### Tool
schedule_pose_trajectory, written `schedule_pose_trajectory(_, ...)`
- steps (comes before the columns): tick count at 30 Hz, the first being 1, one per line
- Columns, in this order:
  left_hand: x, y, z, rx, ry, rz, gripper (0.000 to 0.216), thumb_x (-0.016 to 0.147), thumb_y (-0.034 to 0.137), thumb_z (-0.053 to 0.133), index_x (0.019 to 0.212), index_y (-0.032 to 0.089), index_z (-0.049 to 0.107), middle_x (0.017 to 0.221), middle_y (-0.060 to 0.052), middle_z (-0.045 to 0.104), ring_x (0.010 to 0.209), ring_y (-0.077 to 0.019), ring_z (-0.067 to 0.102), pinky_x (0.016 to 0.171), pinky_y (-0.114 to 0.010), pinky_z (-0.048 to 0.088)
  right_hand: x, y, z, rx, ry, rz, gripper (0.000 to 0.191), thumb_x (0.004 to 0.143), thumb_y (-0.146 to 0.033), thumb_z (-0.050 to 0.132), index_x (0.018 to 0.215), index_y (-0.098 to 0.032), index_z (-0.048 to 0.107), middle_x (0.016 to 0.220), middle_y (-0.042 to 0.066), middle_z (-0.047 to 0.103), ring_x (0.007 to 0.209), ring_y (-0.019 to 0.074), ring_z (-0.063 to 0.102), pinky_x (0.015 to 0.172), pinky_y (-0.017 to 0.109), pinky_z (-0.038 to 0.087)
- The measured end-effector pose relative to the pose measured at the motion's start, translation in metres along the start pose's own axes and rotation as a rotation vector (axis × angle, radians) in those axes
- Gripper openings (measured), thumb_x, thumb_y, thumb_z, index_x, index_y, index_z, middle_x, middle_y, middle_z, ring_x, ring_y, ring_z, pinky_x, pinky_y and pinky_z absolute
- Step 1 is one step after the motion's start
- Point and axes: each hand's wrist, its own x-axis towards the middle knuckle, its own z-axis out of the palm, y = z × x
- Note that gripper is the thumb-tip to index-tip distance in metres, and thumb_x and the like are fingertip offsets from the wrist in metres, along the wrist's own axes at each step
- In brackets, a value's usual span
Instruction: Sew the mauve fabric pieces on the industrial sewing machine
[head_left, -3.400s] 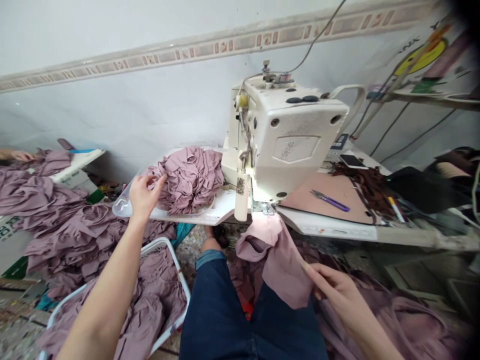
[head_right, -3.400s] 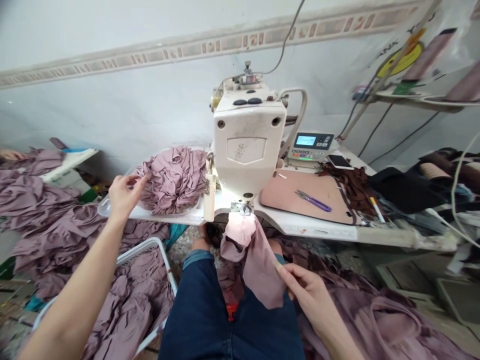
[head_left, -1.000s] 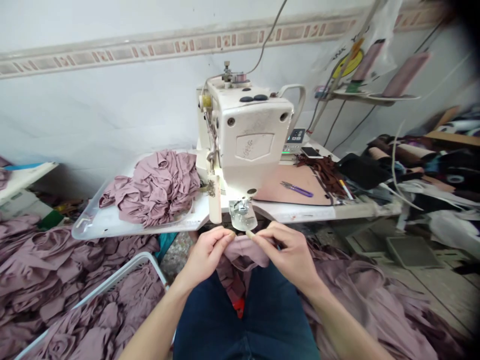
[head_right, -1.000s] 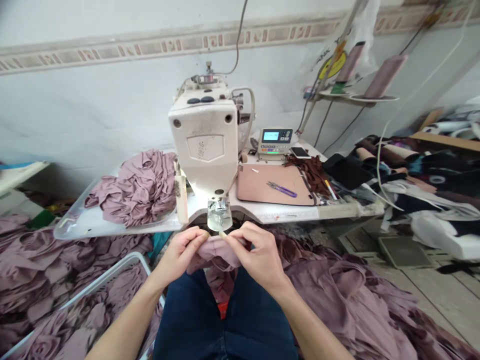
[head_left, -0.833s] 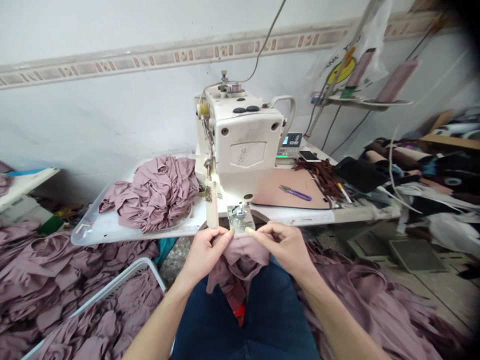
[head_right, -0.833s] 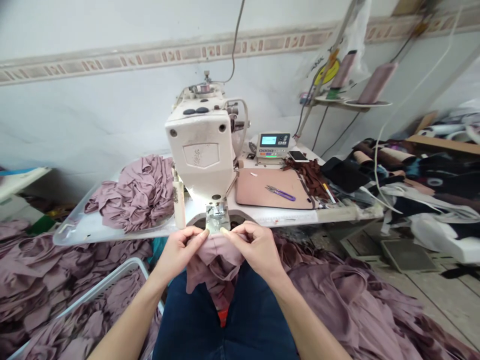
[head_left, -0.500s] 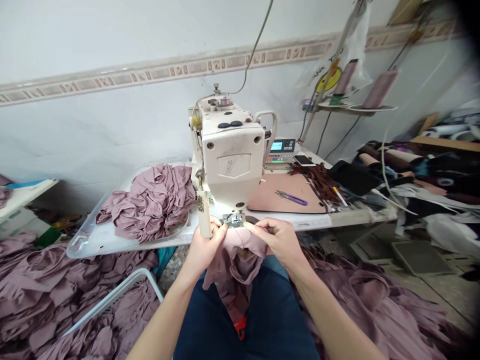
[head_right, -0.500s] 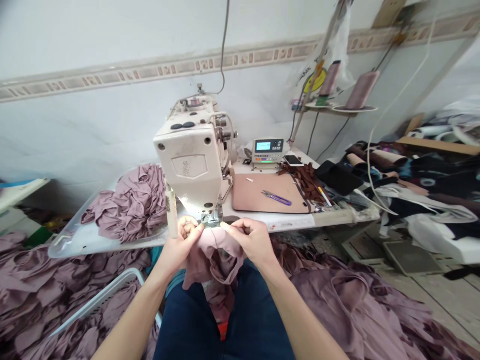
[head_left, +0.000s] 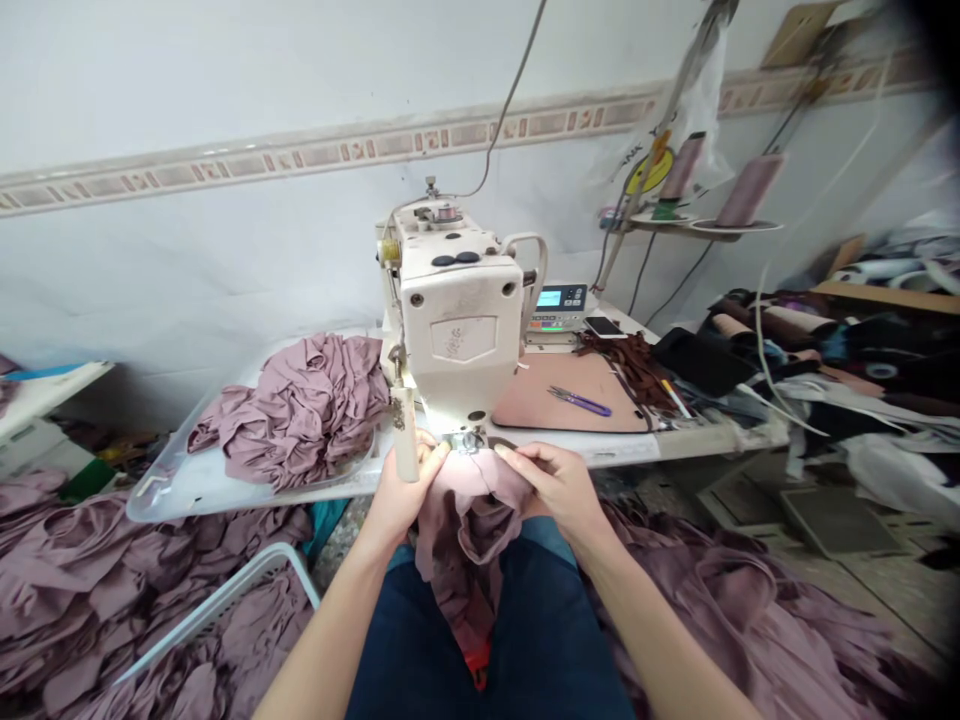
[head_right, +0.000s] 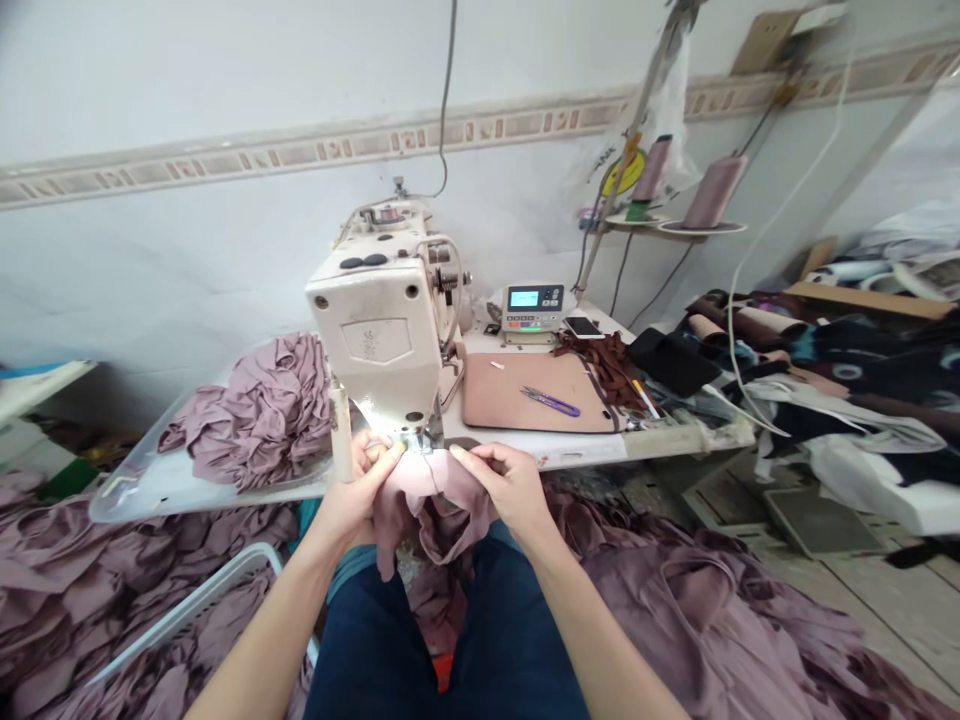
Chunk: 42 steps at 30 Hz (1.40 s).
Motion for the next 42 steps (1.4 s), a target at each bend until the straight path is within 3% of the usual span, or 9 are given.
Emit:
schedule_pose_trajectory(7,-0.039,-0.032,-0.052,0.241,-0.18,-0.186,0.049,0.1,0.066,0.063,0.097,0.017,0.07,0.065,0.005,0.052,0.057,-0.0143,0.049,0.053,-0.024,0.035,-0.065,0.029,0.0,-0.004,0.18,-0.057,0.042,0.097,-0.056,0.075,0.074,-0.021,0.076,0.071,0.004,0.07,0.067,0.0205,0.065,0.066,0.031,0.055)
schedule_pose_trajectory(13,-0.038,-0.035,-0.074,0.104,-0.079,-0.179,0.055,0.09,0.071,0.074,0.085,0.016,0.073,0.071,0.0,0.063,0.065,-0.0148,0.053,0.06,-0.023,0.04,-0.094,0.024,0.052,0.218,-0.214,0.156,0.052,0.09,-0.071,0.077,0.105,-0.022,0.081,0.102,0.01,0.076,0.076,0.0228,0.071,0.066,0.032,0.059)
schedule_pose_trajectory(17,-0.033,-0.034,-0.068,0.084,-0.004,-0.128,0.053,0.087,0.068,0.08,0.085,0.015,0.077,0.073,-0.001,0.069,0.068,-0.0157,0.058,0.064,-0.023,0.044,-0.092,0.015,0.076,0.399,-0.169,0.326,0.054,0.088,-0.073,0.08,0.083,-0.02,0.07,0.069,-0.003,0.058,0.049,0.011,0.053,0.05,0.024,0.044)
schedule_pose_trajectory(21,-0.048,-0.041,-0.063,0.122,-0.067,-0.134,0.049,0.092,0.063,0.076,0.09,0.015,0.084,0.081,-0.005,0.077,0.071,-0.0187,0.063,0.067,-0.026,0.048,-0.093,0.006,0.056,0.382,-0.162,0.332,0.053,0.086,-0.069,0.084,0.075,-0.02,0.064,0.054,-0.007,0.047,0.043,0.0094,0.044,0.045,0.023,0.034)
schedule_pose_trajectory(24,-0.063,-0.041,-0.064,0.12,-0.323,-0.224,0.047,0.095,0.061,0.074,0.093,0.016,0.088,0.073,-0.004,0.073,0.059,-0.0153,0.055,0.056,-0.025,0.042,-0.094,-0.008,0.024,0.261,-0.217,0.288,0.05,0.089,-0.068,0.08,0.081,-0.019,0.072,0.057,-0.004,0.052,0.045,0.0114,0.045,0.044,0.024,0.032)
schedule_pose_trajectory(27,-0.07,-0.033,-0.064,0.134,-0.583,-0.182,0.037,0.092,0.052,0.082,0.088,0.016,0.088,0.08,-0.007,0.073,0.069,-0.0171,0.061,0.064,-0.026,0.046,-0.096,-0.028,-0.001,0.008,-0.391,0.147,0.042,0.098,-0.052,0.073,0.072,-0.019,0.072,0.06,-0.003,0.05,0.054,0.013,0.043,0.051,0.026,0.031)
schedule_pose_trajectory(32,-0.077,-0.019,-0.035,0.056,-0.635,-0.177,0.041,0.083,0.046,0.09,0.113,0.02,0.082,0.11,-0.01,0.077,0.082,-0.0177,0.065,0.07,-0.026,0.049,-0.103,-0.05,-0.011,-0.335,-0.768,-0.011,0.034,0.095,-0.018,0.07,0.061,-0.019,0.069,0.055,-0.005,0.052,0.054,0.0109,0.038,0.057,0.027,0.028)
schedule_pose_trajectory(36,-0.092,-0.026,-0.009,0.014,-0.996,-0.245,0.04,0.079,0.053,0.091,0.095,0.018,0.081,0.083,-0.002,0.073,0.068,-0.0144,0.056,0.064,-0.025,0.045,-0.101,-0.052,-0.014,-0.377,-0.914,-0.065,0.023,0.091,-0.015,0.074,0.07,-0.022,0.081,0.057,-0.004,0.065,0.054,0.0124,0.051,0.062,0.025,0.039)
schedule_pose_trajectory(42,-0.094,-0.028,-0.021,0.084,-0.684,-0.246,0.044,0.096,0.059,0.074,0.088,0.015,0.078,0.07,-0.001,0.061,0.063,-0.0127,0.046,0.057,-0.023,0.034,-0.081,-0.041,-0.027,-0.274,-0.672,0.089,0.027,0.095,-0.039,0.077,0.077,-0.022,0.086,0.072,0.003,0.079,0.069,0.0211,0.068,0.065,0.027,0.047)
